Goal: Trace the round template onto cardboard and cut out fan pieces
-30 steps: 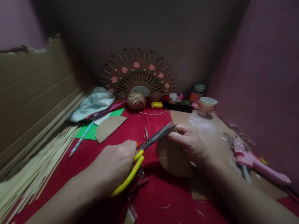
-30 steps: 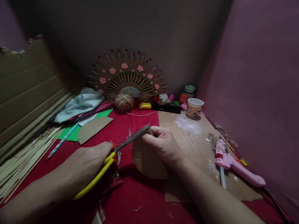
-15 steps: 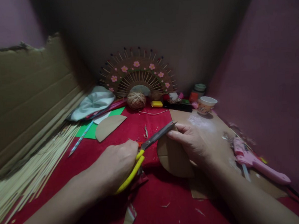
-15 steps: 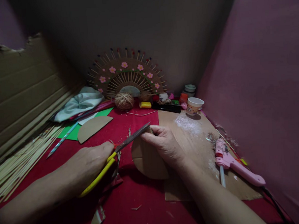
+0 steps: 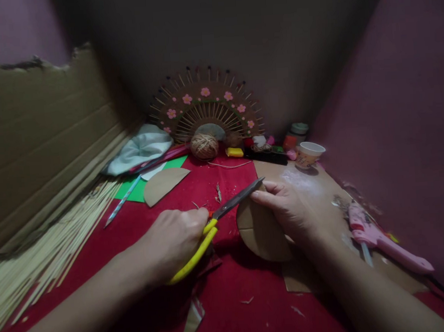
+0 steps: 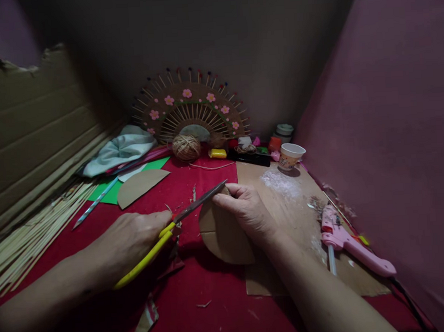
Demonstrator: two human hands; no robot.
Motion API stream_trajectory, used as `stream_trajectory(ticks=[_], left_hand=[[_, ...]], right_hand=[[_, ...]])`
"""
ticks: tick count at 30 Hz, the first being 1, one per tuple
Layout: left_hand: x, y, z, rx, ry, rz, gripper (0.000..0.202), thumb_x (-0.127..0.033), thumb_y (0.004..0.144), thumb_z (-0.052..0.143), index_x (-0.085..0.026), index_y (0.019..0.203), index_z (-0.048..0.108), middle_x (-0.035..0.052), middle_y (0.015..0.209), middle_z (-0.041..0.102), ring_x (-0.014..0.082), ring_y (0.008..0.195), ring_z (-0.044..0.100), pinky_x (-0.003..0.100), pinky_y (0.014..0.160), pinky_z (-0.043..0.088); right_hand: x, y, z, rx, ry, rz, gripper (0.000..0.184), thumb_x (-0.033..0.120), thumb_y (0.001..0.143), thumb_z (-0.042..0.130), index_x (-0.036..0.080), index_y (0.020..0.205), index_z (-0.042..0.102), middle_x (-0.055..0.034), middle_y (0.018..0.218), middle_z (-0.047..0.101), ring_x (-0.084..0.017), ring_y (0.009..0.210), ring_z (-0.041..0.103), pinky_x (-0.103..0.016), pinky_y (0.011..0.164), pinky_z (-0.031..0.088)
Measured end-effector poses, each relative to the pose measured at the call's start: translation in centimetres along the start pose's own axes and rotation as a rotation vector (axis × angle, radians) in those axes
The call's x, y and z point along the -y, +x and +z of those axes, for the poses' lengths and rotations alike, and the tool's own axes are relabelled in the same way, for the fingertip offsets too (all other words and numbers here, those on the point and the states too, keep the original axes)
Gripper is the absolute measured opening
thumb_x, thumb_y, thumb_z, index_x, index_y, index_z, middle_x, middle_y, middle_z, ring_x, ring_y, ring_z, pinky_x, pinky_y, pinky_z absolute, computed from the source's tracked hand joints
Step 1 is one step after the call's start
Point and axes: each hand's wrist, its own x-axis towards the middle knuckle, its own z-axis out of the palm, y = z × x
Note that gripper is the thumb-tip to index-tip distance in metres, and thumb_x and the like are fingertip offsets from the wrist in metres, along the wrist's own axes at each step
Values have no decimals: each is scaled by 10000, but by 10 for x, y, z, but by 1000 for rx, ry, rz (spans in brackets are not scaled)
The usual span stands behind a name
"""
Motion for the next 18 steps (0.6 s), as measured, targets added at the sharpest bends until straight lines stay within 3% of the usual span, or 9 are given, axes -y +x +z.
stream_trajectory(ticks=[7,18], left_hand=[[-3,4,1,-10,-41,-94,233,-345,866,345,-199,785,508,69,711,654,229,643,613,287,498,288],[3,4,4,21,0,30,195,-285,843,363,-185,791,522,86,754,657,245,633,616,309,506,315]], right_hand=[[1,0,1,-13,-21,-19,140,307,656,676,175,681,638,-5,625,642,-138,564,573,-258,557,409],[1,1,-3,27,-54,0,148,309,652,687,173,679,635,4,624,628,-124,553,556,-260,568,403]])
